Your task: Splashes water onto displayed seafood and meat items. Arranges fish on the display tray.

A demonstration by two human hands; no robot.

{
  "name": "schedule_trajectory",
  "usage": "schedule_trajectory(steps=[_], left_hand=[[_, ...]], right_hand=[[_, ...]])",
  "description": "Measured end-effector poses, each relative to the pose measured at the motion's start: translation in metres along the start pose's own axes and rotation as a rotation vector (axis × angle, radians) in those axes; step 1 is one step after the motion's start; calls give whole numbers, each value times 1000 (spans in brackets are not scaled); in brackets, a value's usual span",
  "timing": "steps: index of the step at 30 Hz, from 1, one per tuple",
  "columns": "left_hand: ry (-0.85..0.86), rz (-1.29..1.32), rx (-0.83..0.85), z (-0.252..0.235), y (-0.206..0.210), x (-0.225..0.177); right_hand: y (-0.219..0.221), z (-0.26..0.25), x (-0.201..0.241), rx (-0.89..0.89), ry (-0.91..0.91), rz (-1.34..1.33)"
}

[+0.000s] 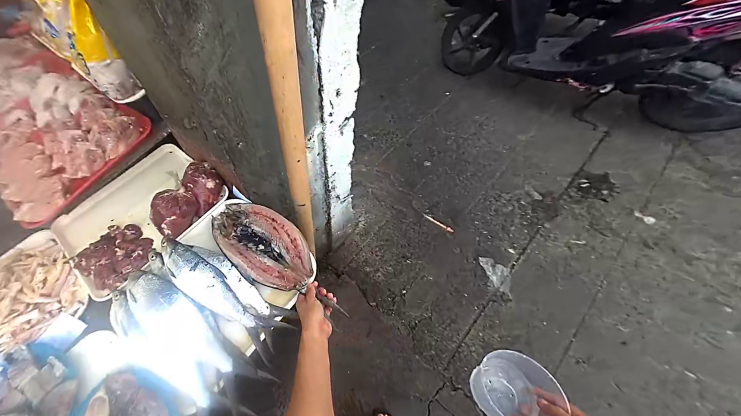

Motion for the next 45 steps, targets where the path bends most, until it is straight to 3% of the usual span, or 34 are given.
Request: schedule_trajectory(steps=[5,12,20,34,45], left_hand=[[106,-236,19,24,11,-61],[225,-348,-41,47,29,-168],[318,-434,-78,24,38,-254],[506,-421,-72,25,81,-343],[497,-519,-217,19,85,-364]], right_hand=[[-3,-47,34,41,-12,57],[9,-92,37,116,51,22],[12,-109,40,154,80,33],[-5,-119,52,102,92,90],[-7,-118,48,103,80,65]])
Point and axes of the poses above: each hand's wrist, its own z-axis away from the middle knuckle, its own y-axis out of the palm, x = y × z, the point moved 8 cm from there along -z, towards the middle knuckle, and after that the axes turned 5 degrees about x, right-handed, at the moved point
